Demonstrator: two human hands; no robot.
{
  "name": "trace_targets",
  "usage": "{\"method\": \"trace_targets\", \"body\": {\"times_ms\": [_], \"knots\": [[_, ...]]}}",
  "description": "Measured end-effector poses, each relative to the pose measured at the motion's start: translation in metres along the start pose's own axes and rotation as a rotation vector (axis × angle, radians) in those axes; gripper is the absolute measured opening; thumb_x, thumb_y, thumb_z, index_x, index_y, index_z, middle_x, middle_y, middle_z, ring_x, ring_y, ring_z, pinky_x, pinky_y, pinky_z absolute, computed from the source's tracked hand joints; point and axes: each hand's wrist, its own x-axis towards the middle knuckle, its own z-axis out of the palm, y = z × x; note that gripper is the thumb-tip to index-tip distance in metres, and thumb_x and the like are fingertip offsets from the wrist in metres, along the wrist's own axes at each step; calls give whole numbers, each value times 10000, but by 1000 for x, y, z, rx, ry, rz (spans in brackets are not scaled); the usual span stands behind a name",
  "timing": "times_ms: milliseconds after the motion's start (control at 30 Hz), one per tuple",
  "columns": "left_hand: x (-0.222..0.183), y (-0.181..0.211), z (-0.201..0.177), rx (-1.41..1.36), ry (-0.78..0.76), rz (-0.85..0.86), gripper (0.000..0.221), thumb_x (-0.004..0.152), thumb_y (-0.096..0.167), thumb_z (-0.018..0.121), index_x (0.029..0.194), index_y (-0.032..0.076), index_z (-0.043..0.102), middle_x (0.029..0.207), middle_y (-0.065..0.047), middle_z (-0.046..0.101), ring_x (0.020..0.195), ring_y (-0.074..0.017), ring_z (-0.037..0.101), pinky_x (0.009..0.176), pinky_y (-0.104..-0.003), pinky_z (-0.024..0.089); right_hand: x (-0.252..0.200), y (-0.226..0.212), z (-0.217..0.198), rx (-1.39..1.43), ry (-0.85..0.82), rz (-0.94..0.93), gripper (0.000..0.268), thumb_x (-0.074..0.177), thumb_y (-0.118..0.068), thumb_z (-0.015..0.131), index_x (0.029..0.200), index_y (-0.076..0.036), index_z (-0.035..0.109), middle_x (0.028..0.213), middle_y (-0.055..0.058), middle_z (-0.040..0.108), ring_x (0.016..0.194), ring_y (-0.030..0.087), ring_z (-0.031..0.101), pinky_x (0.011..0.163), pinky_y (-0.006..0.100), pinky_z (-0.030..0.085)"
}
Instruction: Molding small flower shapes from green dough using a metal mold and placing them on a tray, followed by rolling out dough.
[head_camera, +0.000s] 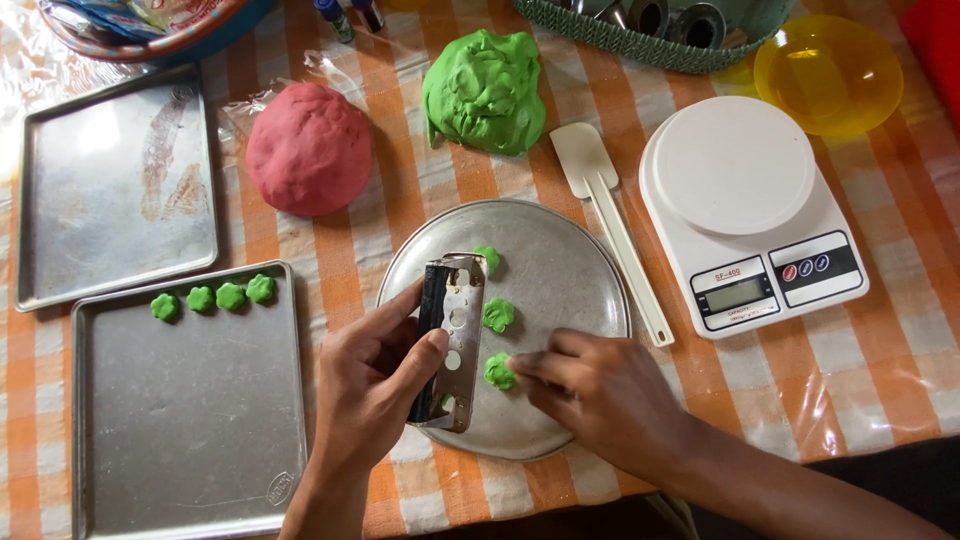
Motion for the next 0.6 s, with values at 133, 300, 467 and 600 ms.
{"method": "trace_targets", "body": {"times_ms": [133, 300, 467, 600], "knots": [[0, 5, 2, -10, -26, 17, 483, 885, 183, 698, 1337, 11, 704, 628, 86, 394, 541, -14, 348, 431, -192, 274, 0, 3, -2, 15, 26, 59, 211, 934, -305, 716, 1060, -157, 799, 786, 0, 680, 474, 140, 589, 418, 348, 476], [1, 3, 1, -11, -22, 14, 485, 885, 169, 703, 1346, 18, 699, 626, 85, 432, 542, -13, 379, 429, -185, 316, 7, -8, -5, 63, 89, 26, 215, 968, -292, 670, 1050, -117, 763, 767, 6, 724, 468, 98, 638, 389, 286, 518], [1, -3, 1, -36, -14, -10, 514, 877, 176, 717, 1362, 8, 682, 648, 77, 483, 556, -18, 419, 436, -183, 346, 16, -5, -7, 49, 3, 92, 315, 973, -439, 620, 1002, -147, 737, 794, 5, 742, 546, 119, 688, 490, 322, 547], [1, -3, -1, -108, 7, 0, 541, 883, 162, 711, 1386, -28, 647, 677, 54, 503, 585, -32, 458, 458, -183, 369, 26, -25, -19, 265, 64, 111, 201, 955, -241, 674, 1051, -89, 763, 897, 38, 805, 633, 137, 751, 534, 285, 578]]}}
